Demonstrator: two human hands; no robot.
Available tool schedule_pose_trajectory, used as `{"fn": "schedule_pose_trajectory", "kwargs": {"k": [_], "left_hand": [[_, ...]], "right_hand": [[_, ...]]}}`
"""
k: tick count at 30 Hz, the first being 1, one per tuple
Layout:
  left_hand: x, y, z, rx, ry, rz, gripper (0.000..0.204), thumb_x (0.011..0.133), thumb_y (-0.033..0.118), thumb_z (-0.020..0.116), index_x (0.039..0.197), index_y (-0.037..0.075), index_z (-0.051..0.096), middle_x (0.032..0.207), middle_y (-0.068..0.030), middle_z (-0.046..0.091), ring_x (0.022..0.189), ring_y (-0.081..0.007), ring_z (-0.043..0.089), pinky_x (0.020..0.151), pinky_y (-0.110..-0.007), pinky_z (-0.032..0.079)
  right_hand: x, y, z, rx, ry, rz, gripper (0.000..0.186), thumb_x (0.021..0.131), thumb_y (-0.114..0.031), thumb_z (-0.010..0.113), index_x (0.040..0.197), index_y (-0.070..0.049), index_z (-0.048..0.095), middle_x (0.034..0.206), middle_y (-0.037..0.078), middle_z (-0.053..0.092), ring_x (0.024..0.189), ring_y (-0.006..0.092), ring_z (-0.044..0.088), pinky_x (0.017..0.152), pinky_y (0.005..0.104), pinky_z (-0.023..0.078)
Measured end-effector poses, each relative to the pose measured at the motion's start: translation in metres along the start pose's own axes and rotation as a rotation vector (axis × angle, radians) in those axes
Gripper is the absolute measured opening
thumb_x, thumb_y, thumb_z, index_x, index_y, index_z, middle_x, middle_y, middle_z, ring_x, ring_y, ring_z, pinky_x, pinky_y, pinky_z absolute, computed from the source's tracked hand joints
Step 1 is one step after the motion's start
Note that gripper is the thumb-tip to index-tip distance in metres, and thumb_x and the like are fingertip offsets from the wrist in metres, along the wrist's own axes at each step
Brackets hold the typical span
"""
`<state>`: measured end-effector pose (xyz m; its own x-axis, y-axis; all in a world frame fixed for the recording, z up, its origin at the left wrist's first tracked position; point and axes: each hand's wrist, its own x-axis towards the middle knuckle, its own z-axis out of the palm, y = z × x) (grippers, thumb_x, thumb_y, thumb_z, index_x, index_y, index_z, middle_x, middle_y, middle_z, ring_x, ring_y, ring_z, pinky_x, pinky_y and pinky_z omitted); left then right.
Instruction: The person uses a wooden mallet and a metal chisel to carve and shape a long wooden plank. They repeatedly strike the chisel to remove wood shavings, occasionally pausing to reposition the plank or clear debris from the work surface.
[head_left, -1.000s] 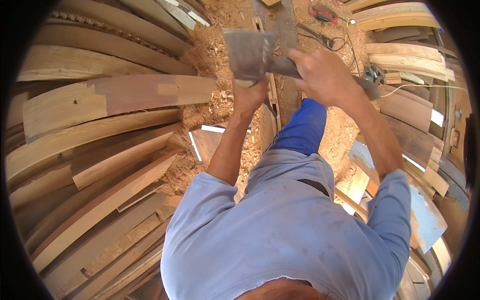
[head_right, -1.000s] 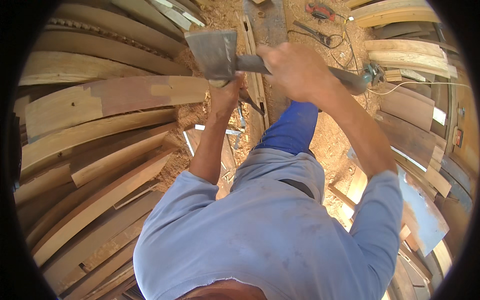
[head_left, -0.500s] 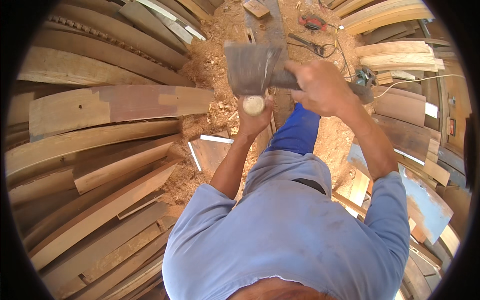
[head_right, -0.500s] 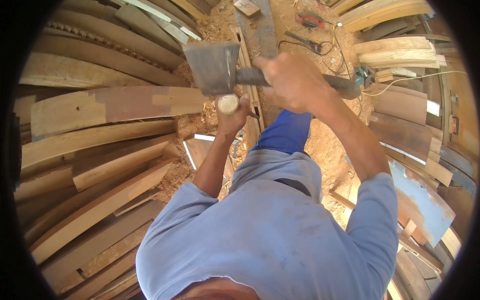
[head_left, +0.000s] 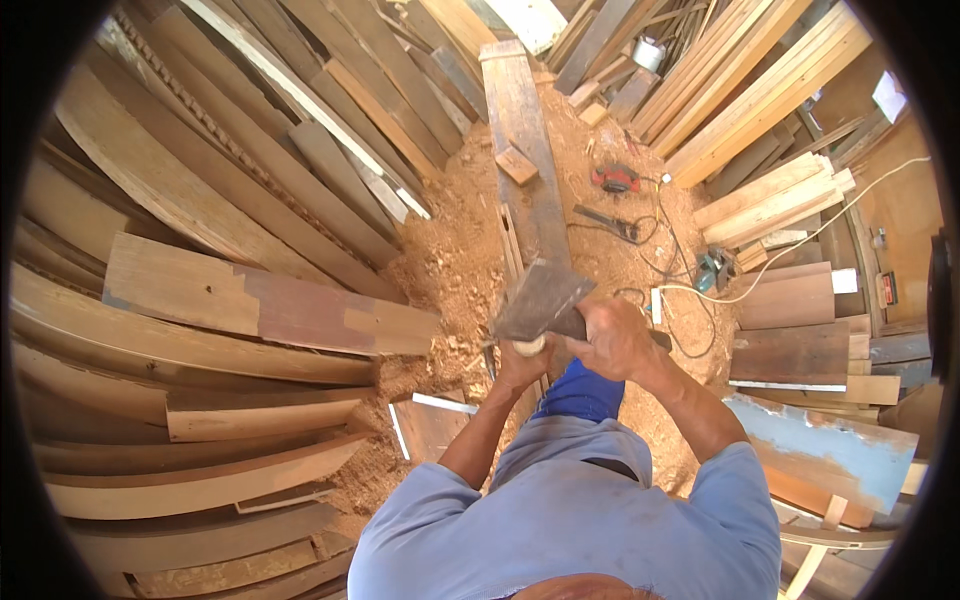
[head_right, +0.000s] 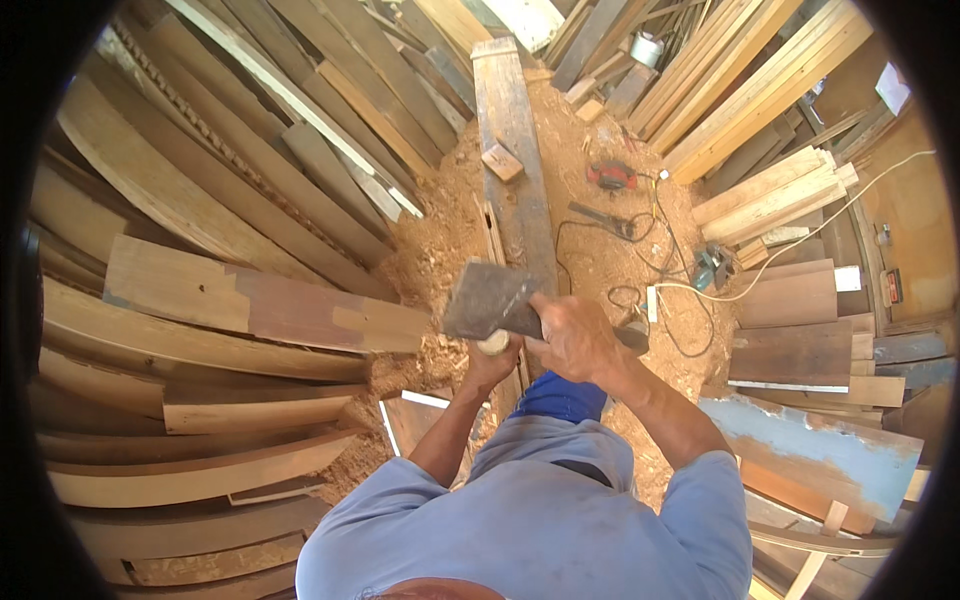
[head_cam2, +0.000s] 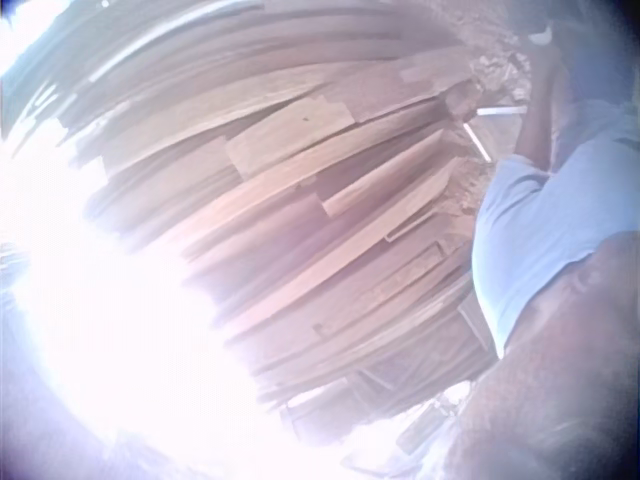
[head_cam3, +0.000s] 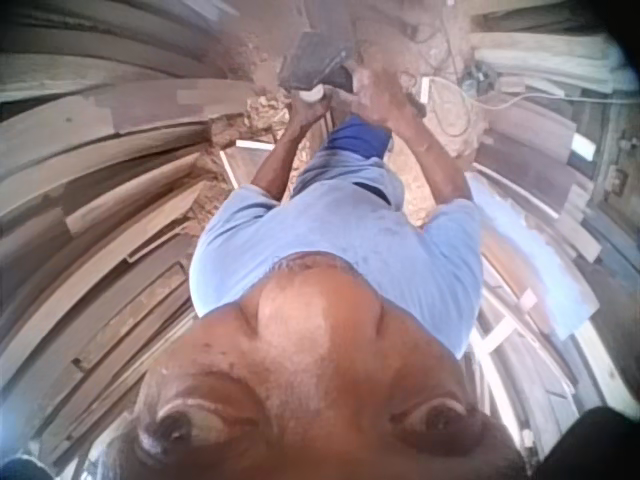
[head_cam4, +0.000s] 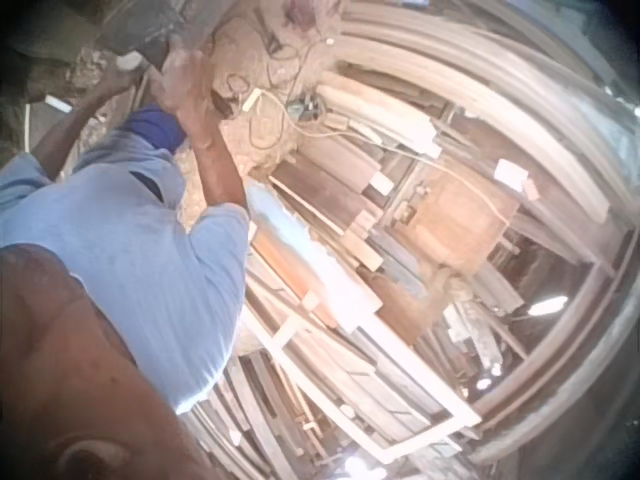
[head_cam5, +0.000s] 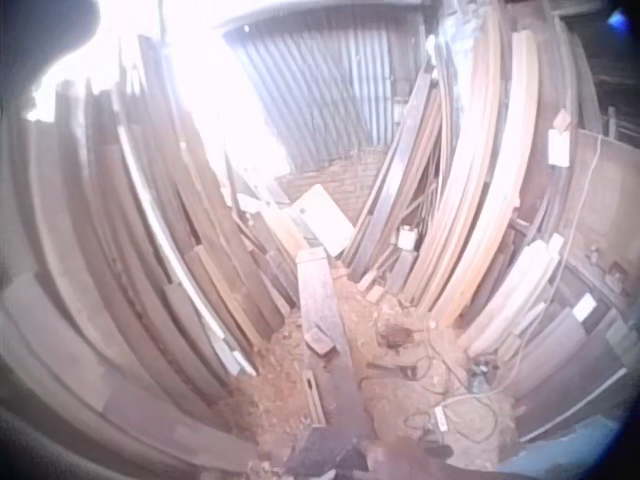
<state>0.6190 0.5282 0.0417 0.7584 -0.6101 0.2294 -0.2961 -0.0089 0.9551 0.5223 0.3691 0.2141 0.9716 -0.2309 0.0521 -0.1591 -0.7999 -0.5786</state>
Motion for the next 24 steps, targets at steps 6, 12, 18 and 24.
{"fn": "schedule_pose_trajectory", "kwargs": {"k": [6, 12, 18, 24], "left_hand": [[0.007, 0.020, -0.004, -0.143, -0.006, -0.098, 0.016, 0.090, 0.006, 0.073, 0.104, 0.003, 0.067, 0.086, -0.0042, 0.070, 0.075, -0.0163, 0.067, 0.066, -0.034, 0.053], [-0.091, 0.012, -0.006, 0.009, -0.326, 0.353, 0.019, 0.082, 0.009, 0.078, 0.081, 0.012, 0.060, 0.077, -0.0079, 0.060, 0.070, -0.0301, 0.057, 0.070, -0.042, 0.046], [-0.079, 0.059, -0.024, -0.029, -0.587, 0.384, 0.017, 0.081, 0.000, 0.075, 0.084, 0.009, 0.061, 0.088, -0.0083, 0.064, 0.081, -0.0279, 0.062, 0.073, -0.040, 0.050], [-0.005, 0.061, -0.063, 0.039, 0.004, -0.002, 0.016, 0.087, 0.004, 0.077, 0.096, 0.005, 0.063, 0.084, -0.0042, 0.064, 0.076, -0.0166, 0.063, 0.069, -0.034, 0.053]], "right_hand": [[-0.017, 0.011, -0.005, 0.039, -0.072, 0.135, 0.044, 0.078, -0.026, 0.080, 0.108, 0.003, 0.066, 0.076, 0.023, 0.069, 0.076, 0.0435, 0.071, 0.069, 0.0513, 0.054], [-0.071, 0.049, 0.035, 0.482, 0.112, 0.367, 0.053, 0.080, -0.025, 0.077, 0.119, 0.008, 0.066, 0.106, 0.028, 0.073, 0.100, 0.0367, 0.072, 0.089, 0.0418, 0.054], [-0.124, 0.080, 0.047, 0.698, 0.086, 0.588, 0.042, 0.081, -0.019, 0.079, 0.113, 0.003, 0.065, 0.088, 0.012, 0.068, 0.080, 0.0202, 0.065, 0.073, 0.0355, 0.053], [-0.171, 0.100, 0.075, 0.798, 0.308, 0.632, 0.024, 0.084, -0.022, 0.079, 0.086, -0.002, 0.065, 0.066, 0.001, 0.058, 0.056, 0.0095, 0.053, 0.050, 0.0312, 0.044]]}}
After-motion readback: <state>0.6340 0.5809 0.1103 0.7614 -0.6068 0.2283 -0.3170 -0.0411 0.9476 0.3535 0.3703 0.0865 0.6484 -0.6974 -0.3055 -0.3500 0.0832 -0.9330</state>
